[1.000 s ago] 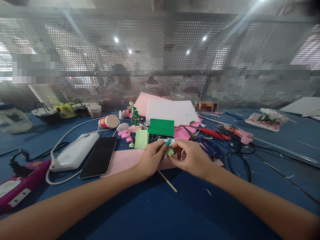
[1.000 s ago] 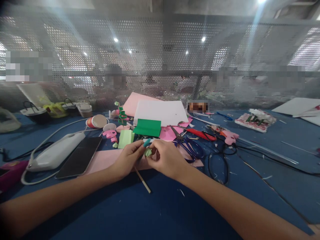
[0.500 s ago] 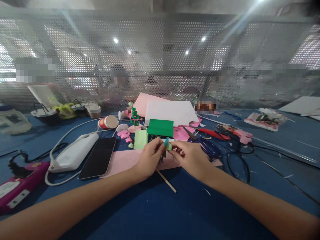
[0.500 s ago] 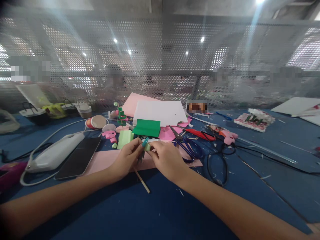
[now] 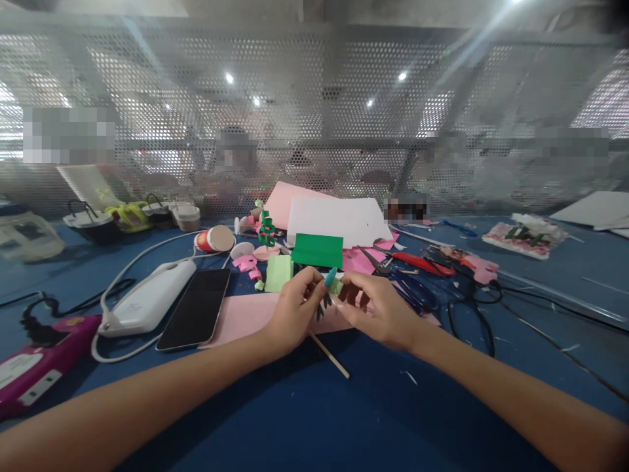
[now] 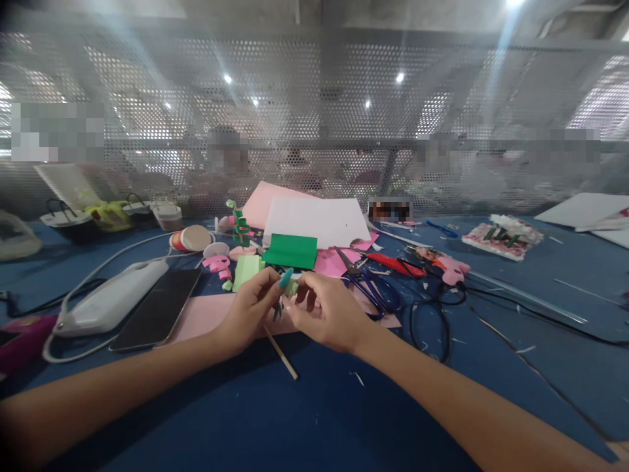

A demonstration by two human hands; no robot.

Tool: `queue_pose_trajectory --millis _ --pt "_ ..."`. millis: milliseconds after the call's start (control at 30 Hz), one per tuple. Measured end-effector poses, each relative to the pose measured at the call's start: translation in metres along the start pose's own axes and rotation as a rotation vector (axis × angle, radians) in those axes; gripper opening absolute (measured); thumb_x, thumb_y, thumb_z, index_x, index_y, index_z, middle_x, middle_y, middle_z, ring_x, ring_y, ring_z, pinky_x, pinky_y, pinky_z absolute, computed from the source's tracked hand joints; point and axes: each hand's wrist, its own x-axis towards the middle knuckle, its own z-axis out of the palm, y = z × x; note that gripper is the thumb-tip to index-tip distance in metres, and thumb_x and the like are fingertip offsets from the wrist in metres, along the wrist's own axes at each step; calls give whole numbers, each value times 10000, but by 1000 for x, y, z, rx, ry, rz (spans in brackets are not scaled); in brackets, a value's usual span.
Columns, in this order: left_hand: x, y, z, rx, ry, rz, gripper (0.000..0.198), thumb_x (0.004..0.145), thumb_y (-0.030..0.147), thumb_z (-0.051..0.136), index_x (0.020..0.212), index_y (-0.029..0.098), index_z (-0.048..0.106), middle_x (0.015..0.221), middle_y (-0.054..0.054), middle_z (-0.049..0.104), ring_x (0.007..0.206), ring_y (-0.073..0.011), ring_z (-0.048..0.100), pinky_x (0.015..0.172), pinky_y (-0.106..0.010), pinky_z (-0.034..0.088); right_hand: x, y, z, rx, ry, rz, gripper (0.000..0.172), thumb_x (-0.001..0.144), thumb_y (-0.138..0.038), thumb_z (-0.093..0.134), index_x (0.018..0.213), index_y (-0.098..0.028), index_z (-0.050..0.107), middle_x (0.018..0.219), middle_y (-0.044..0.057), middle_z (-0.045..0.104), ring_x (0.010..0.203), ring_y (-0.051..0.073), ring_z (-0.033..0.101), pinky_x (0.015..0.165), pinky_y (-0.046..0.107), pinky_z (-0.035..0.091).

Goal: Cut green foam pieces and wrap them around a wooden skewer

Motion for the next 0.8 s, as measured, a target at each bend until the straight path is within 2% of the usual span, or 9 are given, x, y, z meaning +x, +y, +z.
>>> queue_pose_trajectory --millis 100,233,333,500,633,800 --pt "-1 1 -1 -35 -12 26 204 861 296 463 698 173 453 639 28 428 585 -93 400 532 -218 344 0 0 0 22 -5 -12 90 814 -252 550 796 -169 523 672 -15 534 567 98 485 506 202 381" --pt "-3 5 -1 -51 -51 86 159 841 259 494 715 165 515 680 10 472 624 -105 446 565 -235 369 2 4 2 -87 94 -28 275 873 -339 515 667 -158 535 551 -31 478 495 88 409 467 218 290" --pt "-3 6 -2 -37 -57 112 184 845 279 492 713 162 543 690 5 480 642 -112 460 585 -243 378 2 8 3 -137 132 -46 351 885 -379 498 630 -146 564 511 -25 480 471 88 409 461 219 278" --pt "-2 4 -1 -19 -54 125 196 846 282 499 701 159 543 685 1 485 639 -117 459 593 -250 373 2 12 1 -74 85 -51 263 892 -305 505 740 -141 643 560 -4 583 499 100 518 473 198 330" --pt "-2 3 0 -29 -49 111 223 861 299 471 695 161 524 679 1 479 634 -118 453 590 -252 368 1 10 1 7 50 -33 218 886 -236 516 731 -147 641 581 -6 612 505 96 549 477 184 355" --pt "-2 3 1 -53 -21 90 249 880 319 429 685 168 463 641 21 424 591 -104 397 546 -238 331 1 10 2 -49 81 -14 255 884 -318 516 733 -136 613 582 7 590 509 107 524 478 204 345"
